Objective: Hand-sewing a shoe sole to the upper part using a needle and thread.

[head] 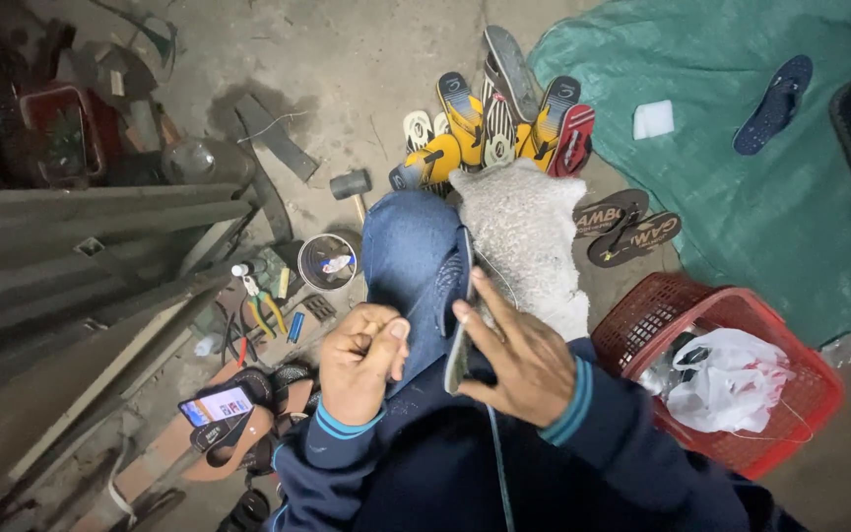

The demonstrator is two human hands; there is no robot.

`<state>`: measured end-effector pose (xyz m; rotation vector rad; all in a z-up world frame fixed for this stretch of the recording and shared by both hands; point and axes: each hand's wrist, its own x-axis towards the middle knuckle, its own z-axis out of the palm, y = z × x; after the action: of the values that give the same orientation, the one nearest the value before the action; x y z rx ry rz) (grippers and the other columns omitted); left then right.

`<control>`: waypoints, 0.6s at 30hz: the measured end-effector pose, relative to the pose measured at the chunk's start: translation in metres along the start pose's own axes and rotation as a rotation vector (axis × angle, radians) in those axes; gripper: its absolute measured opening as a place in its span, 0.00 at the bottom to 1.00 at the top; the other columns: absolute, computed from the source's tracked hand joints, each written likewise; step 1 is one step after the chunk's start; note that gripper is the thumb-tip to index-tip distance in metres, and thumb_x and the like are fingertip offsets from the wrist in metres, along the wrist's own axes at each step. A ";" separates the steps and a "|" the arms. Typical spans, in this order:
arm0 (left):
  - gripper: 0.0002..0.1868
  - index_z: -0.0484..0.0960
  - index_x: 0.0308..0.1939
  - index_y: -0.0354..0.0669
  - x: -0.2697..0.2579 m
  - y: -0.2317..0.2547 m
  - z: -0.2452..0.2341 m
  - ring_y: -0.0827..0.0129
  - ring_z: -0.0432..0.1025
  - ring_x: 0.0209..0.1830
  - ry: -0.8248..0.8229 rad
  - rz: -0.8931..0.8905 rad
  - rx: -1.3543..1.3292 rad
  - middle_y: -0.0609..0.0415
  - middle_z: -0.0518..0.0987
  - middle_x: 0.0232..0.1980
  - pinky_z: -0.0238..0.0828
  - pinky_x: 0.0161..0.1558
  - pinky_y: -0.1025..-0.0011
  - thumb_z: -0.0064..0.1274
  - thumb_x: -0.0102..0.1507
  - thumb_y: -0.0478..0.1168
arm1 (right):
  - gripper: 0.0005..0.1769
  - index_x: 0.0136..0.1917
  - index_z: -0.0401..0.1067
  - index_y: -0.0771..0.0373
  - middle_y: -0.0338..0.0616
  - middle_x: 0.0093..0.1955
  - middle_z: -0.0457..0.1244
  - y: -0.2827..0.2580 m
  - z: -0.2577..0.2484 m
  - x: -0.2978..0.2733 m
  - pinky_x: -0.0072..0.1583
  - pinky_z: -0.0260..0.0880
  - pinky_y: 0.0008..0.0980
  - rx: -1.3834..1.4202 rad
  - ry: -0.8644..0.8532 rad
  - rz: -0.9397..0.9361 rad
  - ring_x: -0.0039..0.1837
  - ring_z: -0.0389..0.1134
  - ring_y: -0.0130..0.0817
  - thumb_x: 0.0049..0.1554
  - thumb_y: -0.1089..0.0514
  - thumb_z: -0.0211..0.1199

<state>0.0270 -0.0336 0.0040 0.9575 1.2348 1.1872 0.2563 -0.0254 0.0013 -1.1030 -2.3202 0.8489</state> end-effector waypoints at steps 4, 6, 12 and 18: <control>0.11 0.76 0.47 0.23 -0.001 -0.016 0.006 0.73 0.65 0.09 0.156 0.120 -0.130 0.45 0.74 0.17 0.59 0.13 0.80 0.50 0.66 0.31 | 0.44 0.75 0.58 0.70 0.73 0.77 0.52 -0.012 -0.004 0.021 0.55 0.74 0.48 -0.118 0.300 -0.031 0.65 0.68 0.63 0.55 0.48 0.72; 0.23 0.69 0.62 0.28 -0.002 -0.030 0.004 0.73 0.75 0.28 0.232 0.179 -0.175 0.45 0.79 0.38 0.74 0.24 0.82 0.53 0.64 0.32 | 0.44 0.68 0.61 0.72 0.69 0.66 0.64 -0.008 -0.002 0.016 0.55 0.74 0.49 0.057 0.456 0.262 0.57 0.72 0.63 0.44 0.51 0.72; 0.24 0.62 0.70 0.26 -0.018 -0.024 0.008 0.65 0.75 0.38 0.156 0.005 -0.074 0.40 0.77 0.49 0.75 0.42 0.73 0.43 0.70 0.30 | 0.42 0.79 0.47 0.72 0.64 0.74 0.58 0.022 -0.039 -0.029 0.79 0.57 0.47 0.826 0.664 0.380 0.75 0.61 0.55 0.53 0.57 0.48; 0.30 0.61 0.74 0.32 -0.008 0.029 0.029 0.77 0.64 0.22 -0.035 -0.113 0.278 0.46 0.82 0.44 0.64 0.24 0.83 0.43 0.67 0.29 | 0.23 0.66 0.66 0.71 0.51 0.67 0.64 0.060 -0.011 -0.084 0.71 0.62 0.37 0.520 0.761 0.577 0.66 0.65 0.46 0.58 0.67 0.50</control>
<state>0.0526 -0.0343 0.0376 1.0910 1.4313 0.9215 0.3442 -0.0595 -0.0417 -1.5167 -1.0949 0.9288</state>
